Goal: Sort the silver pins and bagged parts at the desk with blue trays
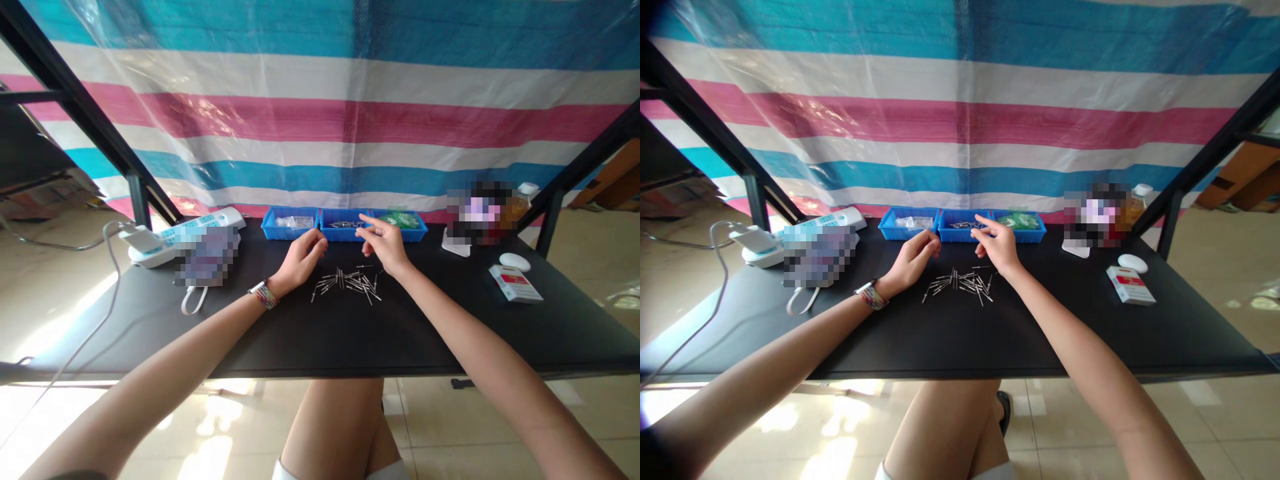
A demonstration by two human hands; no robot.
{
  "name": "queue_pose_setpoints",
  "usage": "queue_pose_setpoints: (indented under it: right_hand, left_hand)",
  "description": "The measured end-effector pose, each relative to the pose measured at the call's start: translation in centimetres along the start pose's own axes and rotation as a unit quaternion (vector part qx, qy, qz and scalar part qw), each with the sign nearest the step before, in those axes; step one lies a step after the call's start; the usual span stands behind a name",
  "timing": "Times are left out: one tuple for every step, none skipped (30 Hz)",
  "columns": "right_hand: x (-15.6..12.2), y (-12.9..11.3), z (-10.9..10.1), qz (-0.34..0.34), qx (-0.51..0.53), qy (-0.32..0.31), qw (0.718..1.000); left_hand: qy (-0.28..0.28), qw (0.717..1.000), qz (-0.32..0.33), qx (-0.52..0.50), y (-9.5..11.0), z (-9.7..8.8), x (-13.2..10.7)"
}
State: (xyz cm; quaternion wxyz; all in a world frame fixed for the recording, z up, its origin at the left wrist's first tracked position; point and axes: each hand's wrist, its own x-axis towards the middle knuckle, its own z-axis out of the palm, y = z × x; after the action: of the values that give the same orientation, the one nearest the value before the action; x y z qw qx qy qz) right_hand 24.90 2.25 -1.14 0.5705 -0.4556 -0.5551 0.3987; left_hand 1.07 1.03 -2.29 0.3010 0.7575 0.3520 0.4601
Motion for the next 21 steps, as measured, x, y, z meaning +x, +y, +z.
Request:
queue_pose_setpoints:
  right_hand:
    - [0.2, 0.1, -0.5, -0.013, -0.042, 0.000, 0.999]
    - [0.2, 0.3, -1.0, -0.027, -0.085, -0.009, 0.996]
    - [0.1, 0.4, -1.4, -0.040, -0.125, -0.026, 0.991]
    - [0.0, 0.4, -1.9, -0.049, -0.160, -0.055, 0.984]
    - [-0.2, 0.4, -2.3, -0.057, -0.191, -0.091, 0.976]
    - [-0.4, 0.4, -2.6, -0.065, -0.219, -0.131, 0.965]
    - [-0.5, 0.3, -2.8, -0.074, -0.245, -0.169, 0.952]
    - [-0.7, 0.2, -2.9, -0.082, -0.268, -0.200, 0.939]
    - [-0.8, 0.1, -3.0, -0.090, -0.290, -0.225, 0.926]
    - [-0.9, 0.1, -3.0, -0.096, -0.308, -0.244, 0.914]
    - [-1.0, 0.1, -3.0, -0.100, -0.322, -0.257, 0.906]
    - [-1.0, 0.1, -2.9, -0.103, -0.331, -0.266, 0.900]
    - [-1.1, 0.1, -2.9, -0.105, -0.335, -0.271, 0.896]
    - [-1.1, 0.1, -2.8, -0.110, -0.334, -0.272, 0.896]
    - [-1.1, 0.1, -2.8, -0.115, -0.329, -0.267, 0.898]
    - [-1.1, 0.0, -2.7, -0.120, -0.318, -0.258, 0.904]
    - [-1.1, -0.1, -2.7, -0.123, -0.305, -0.245, 0.912]
    - [-1.2, -0.3, -2.6, -0.125, -0.287, -0.228, 0.922]
    - [-1.2, -0.5, -2.6, -0.123, -0.265, -0.209, 0.933]
    - [-1.3, -0.7, -2.4, -0.119, -0.238, -0.191, 0.945]
    - [-1.4, -0.9, -2.3, -0.110, -0.204, -0.176, 0.957]
  left_hand:
    - [-0.002, 1.000, 0.001, 0.002, 0.0, 0.0, 0.0]
    - [-0.004, 1.000, 0.003, 0.005, 0.0, 0.0, 0.0]
    - [-0.006, 1.000, 0.005, 0.008, 0.0, 0.0, 0.0]
    - [-0.008, 1.000, 0.007, 0.011, 0.0, 0.0, 0.0]
    - [-0.009, 1.000, 0.009, 0.014, 0.1, -0.1, 0.0]
    - [-0.011, 1.000, 0.011, 0.017, 0.1, -0.1, 0.0]
    - [-0.012, 1.000, 0.013, 0.019, 0.2, -0.1, 0.0]
    - [-0.013, 1.000, 0.013, 0.021, 0.2, -0.2, 0.1]
    - [-0.014, 1.000, 0.013, 0.021, 0.3, -0.2, 0.1]
    - [-0.015, 1.000, 0.012, 0.021, 0.4, -0.2, 0.1]
    - [-0.016, 1.000, 0.010, 0.020, 0.4, -0.2, 0.1]
    - [-0.017, 1.000, 0.008, 0.019, 0.5, -0.2, 0.1]
    - [-0.017, 1.000, 0.006, 0.018, 0.5, -0.1, 0.1]
    - [-0.017, 1.000, 0.006, 0.017, 0.5, -0.1, 0.0]
    - [-0.017, 1.000, 0.005, 0.016, 0.5, -0.1, 0.0]
    - [-0.016, 1.000, 0.006, 0.016, 0.5, -0.1, 0.0]
    - [-0.017, 1.000, 0.007, 0.016, 0.4, -0.1, 0.0]
    - [-0.017, 1.000, 0.008, 0.017, 0.4, -0.1, 0.0]
    - [-0.017, 1.000, 0.008, 0.019, 0.3, -0.1, 0.0]
    - [-0.018, 1.000, 0.007, 0.022, 0.3, -0.1, 0.0]
    - [-0.020, 0.999, 0.006, 0.025, 0.3, -0.1, 0.0]
